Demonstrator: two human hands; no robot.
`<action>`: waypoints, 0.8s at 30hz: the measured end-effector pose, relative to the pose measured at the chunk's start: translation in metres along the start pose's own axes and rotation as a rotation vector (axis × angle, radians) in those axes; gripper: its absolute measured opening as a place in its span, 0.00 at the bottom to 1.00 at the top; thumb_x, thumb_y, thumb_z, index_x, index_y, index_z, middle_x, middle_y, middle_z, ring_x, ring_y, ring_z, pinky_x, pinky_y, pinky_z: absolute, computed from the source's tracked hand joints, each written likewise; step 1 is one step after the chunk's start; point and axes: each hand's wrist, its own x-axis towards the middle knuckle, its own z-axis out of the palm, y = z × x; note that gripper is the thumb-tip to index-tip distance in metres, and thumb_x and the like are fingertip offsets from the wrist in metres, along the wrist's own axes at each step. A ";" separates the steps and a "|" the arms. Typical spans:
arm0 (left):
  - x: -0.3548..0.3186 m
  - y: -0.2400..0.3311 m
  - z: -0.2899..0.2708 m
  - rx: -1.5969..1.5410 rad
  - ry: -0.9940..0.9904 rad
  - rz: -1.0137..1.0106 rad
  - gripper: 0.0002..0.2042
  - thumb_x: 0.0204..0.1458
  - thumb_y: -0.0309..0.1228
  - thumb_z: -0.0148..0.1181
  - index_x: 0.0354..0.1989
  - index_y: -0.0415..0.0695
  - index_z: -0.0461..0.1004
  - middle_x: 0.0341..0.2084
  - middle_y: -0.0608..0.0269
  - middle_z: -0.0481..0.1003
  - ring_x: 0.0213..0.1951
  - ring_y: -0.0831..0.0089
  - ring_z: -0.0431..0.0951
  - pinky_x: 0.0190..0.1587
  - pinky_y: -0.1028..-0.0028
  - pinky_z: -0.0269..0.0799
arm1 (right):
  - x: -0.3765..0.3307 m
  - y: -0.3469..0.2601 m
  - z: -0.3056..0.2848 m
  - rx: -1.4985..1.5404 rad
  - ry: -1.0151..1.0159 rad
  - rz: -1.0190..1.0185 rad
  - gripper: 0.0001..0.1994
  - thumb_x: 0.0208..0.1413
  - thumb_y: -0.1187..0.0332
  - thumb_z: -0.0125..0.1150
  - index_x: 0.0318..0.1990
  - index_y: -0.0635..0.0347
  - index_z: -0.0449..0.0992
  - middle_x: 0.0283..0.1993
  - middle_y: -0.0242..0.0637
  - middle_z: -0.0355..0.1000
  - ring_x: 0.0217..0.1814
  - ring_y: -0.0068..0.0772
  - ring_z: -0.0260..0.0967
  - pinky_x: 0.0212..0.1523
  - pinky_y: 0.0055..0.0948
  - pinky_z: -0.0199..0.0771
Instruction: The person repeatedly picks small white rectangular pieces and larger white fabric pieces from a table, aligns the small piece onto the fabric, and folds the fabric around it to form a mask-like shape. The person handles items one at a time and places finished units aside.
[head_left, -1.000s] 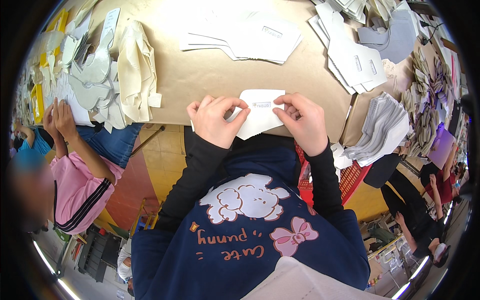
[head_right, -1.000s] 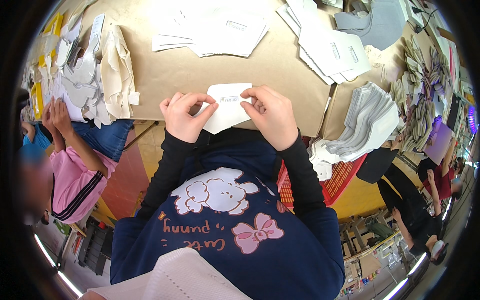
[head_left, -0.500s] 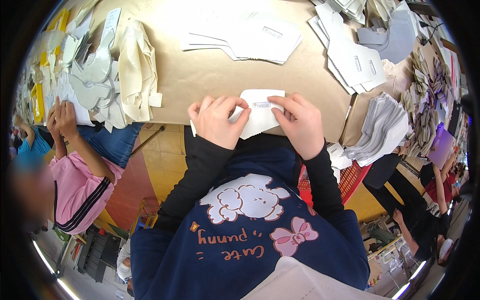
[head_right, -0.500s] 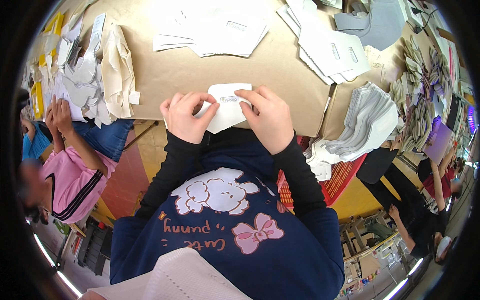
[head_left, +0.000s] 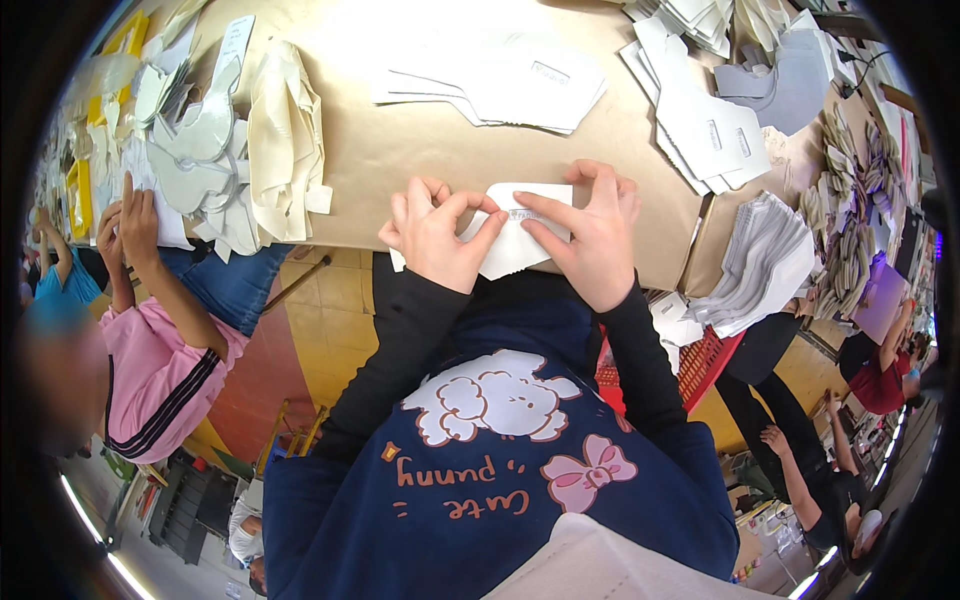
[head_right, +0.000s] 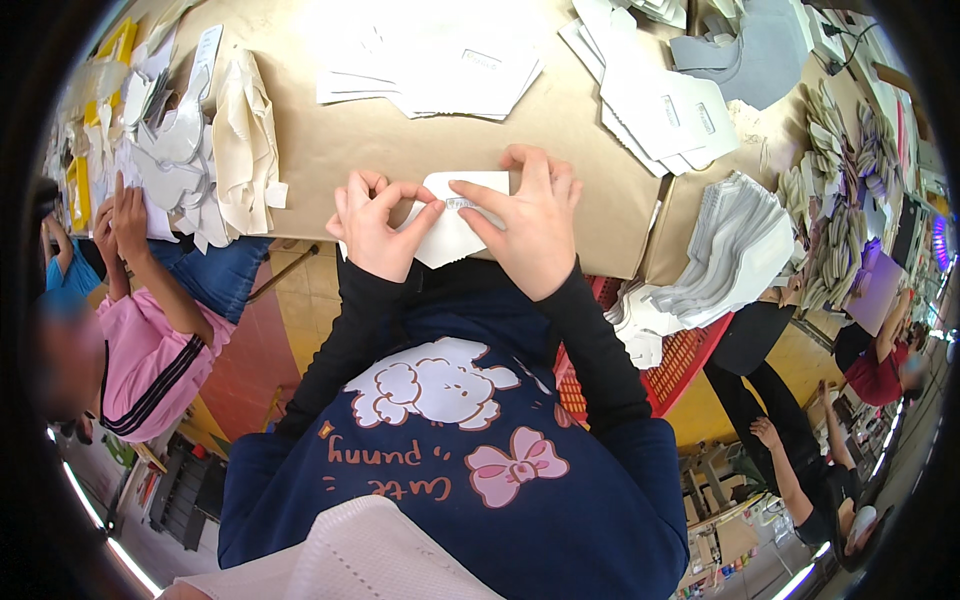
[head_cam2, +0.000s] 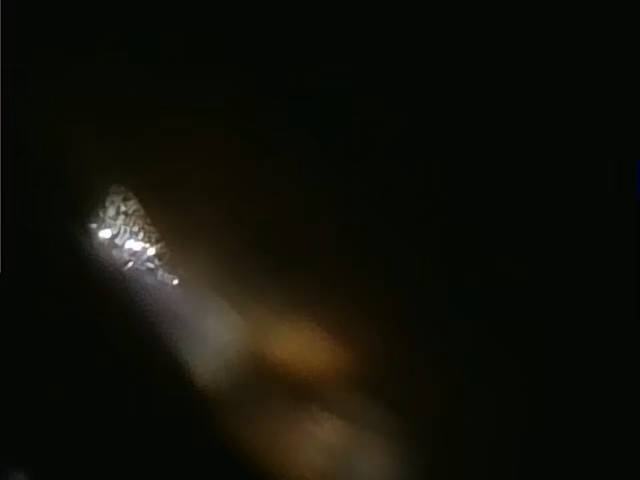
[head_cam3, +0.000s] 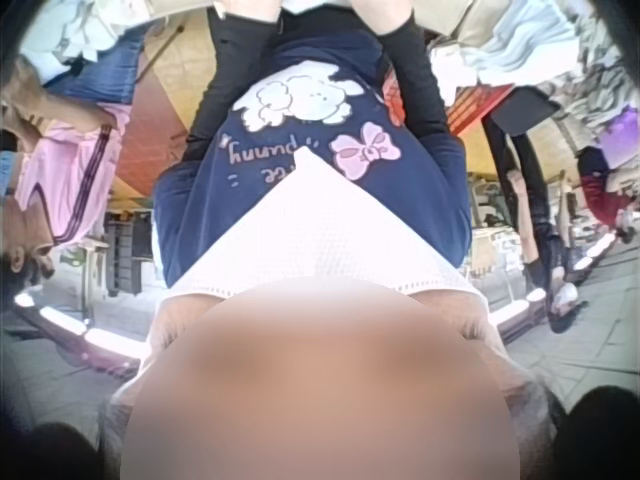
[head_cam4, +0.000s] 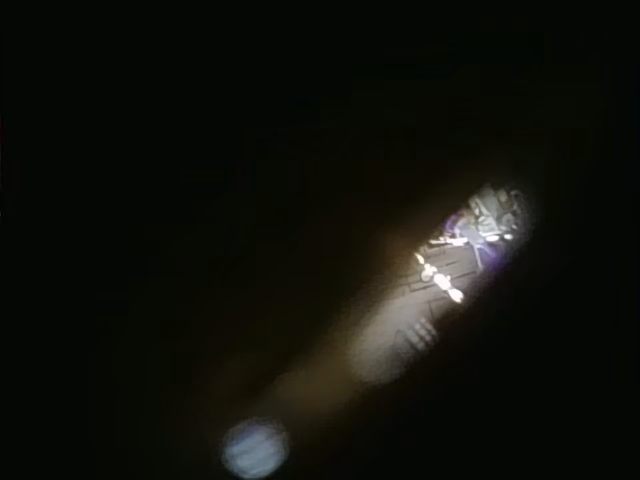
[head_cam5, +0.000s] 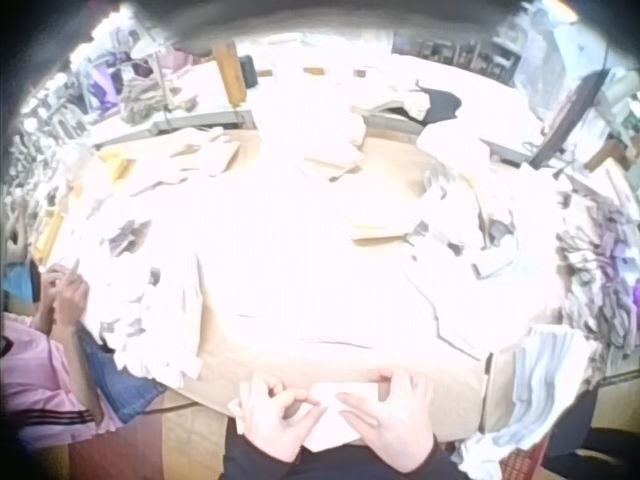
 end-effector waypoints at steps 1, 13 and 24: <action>0.000 0.001 0.002 -0.001 0.022 -0.003 0.06 0.44 0.40 0.73 0.31 0.64 0.82 0.35 0.73 0.61 0.45 0.69 0.62 0.47 0.62 0.46 | 0.001 -0.003 0.002 -0.020 -0.002 -0.004 0.15 0.46 0.63 0.73 0.43 0.33 0.86 0.54 0.34 0.66 0.60 0.44 0.57 0.56 0.45 0.55; -0.004 0.001 0.005 0.013 0.070 0.016 0.05 0.44 0.40 0.73 0.30 0.66 0.83 0.35 0.74 0.62 0.45 0.69 0.62 0.48 0.61 0.46 | -0.007 0.013 -0.015 -0.215 -0.035 -0.060 0.14 0.47 0.53 0.73 0.44 0.22 0.85 0.64 0.27 0.64 0.73 0.46 0.44 0.61 0.54 0.41; -0.005 -0.012 0.006 0.230 0.142 0.442 0.12 0.47 0.40 0.71 0.41 0.73 0.85 0.54 0.76 0.71 0.58 0.66 0.64 0.56 0.55 0.47 | -0.015 0.023 -0.003 -0.395 0.008 -0.275 0.19 0.50 0.56 0.70 0.52 0.23 0.82 0.69 0.28 0.60 0.76 0.47 0.41 0.67 0.51 0.38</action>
